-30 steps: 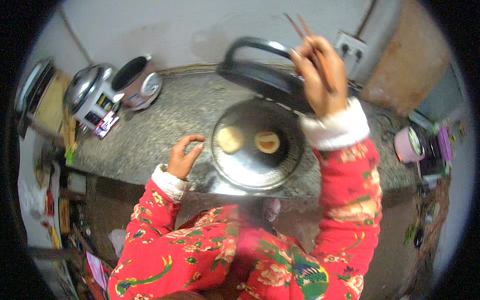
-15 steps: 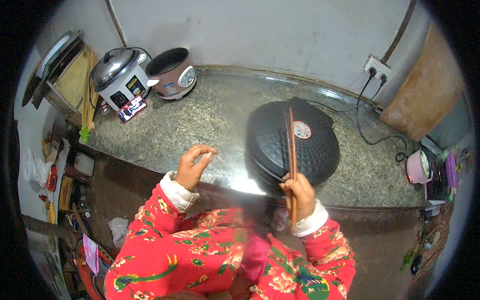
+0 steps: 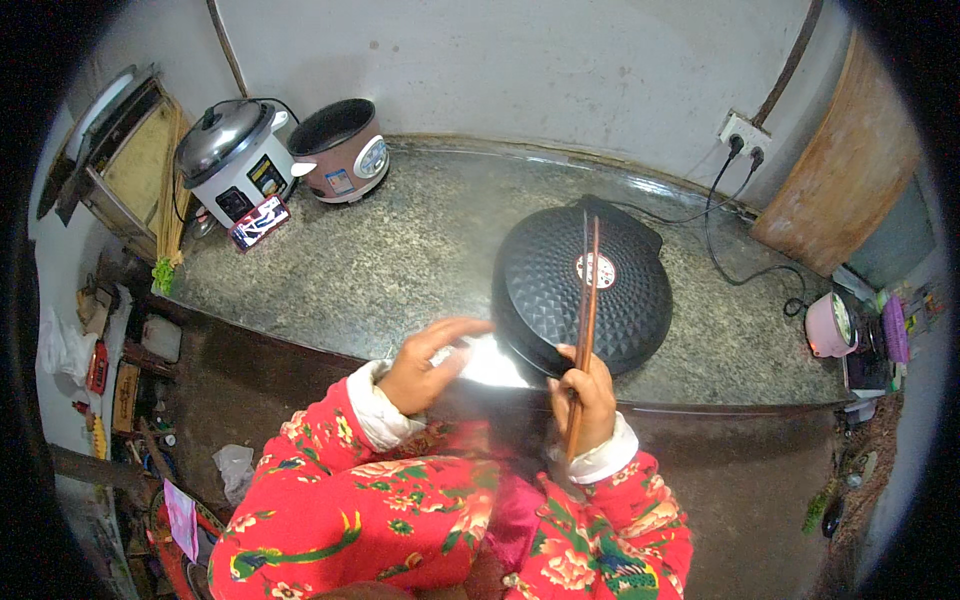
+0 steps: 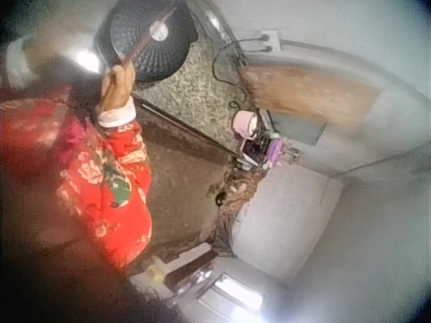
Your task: The person opens a sandwich press, removes two cooked buns, and places them on a tray. They then stir a pot of soup containing noodles and greens with chopsticks and continue stirring for the remainder of the clip.
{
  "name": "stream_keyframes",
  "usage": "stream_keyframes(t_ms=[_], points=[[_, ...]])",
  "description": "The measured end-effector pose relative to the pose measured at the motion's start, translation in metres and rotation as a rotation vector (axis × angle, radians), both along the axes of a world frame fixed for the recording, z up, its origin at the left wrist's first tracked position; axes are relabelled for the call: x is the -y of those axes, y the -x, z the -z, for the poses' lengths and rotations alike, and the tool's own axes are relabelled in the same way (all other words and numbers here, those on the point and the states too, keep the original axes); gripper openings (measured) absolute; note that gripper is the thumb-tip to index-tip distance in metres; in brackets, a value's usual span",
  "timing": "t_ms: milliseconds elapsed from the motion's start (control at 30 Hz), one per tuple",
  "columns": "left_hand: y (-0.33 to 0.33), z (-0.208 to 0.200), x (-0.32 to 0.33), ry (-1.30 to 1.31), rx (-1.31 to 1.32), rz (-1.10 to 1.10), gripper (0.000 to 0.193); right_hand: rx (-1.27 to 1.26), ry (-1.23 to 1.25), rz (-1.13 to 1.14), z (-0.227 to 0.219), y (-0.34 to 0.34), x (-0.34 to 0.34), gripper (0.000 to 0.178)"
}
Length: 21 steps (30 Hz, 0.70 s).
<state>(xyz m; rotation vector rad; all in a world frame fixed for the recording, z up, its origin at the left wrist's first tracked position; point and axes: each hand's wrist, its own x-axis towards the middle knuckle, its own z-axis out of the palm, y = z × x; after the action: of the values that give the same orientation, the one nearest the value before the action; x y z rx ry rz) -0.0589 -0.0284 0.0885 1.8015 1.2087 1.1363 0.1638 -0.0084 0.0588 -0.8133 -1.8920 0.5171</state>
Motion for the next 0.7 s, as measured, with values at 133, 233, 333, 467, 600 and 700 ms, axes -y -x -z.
stream_keyframes(t_ms=[133,233,333,467,600,700], points=[[-0.03,-0.003,0.002,0.105,0.235,0.168,0.045,-0.052,-0.118,-0.178,-0.012,0.024,0.001,0.022],[-0.036,0.001,0.002,0.338,0.591,0.246,0.047,-0.061,-0.151,-0.167,-0.011,0.031,0.001,0.026],[-0.038,0.007,-0.001,0.36,0.678,0.288,0.051,-0.047,-0.16,-0.119,-0.008,0.025,0.0,0.031],[-0.049,0.003,-0.004,0.353,0.718,0.285,0.054,-0.033,-0.25,-0.041,-0.007,0.008,-0.003,0.035],[-0.071,-0.013,-0.008,0.324,0.617,0.282,0.054,-0.021,-0.239,0.063,-0.004,-0.019,-0.009,0.032],[-0.102,-0.025,-0.017,0.309,0.506,0.276,0.052,-0.028,-0.179,0.104,-0.001,-0.06,-0.016,0.028]])
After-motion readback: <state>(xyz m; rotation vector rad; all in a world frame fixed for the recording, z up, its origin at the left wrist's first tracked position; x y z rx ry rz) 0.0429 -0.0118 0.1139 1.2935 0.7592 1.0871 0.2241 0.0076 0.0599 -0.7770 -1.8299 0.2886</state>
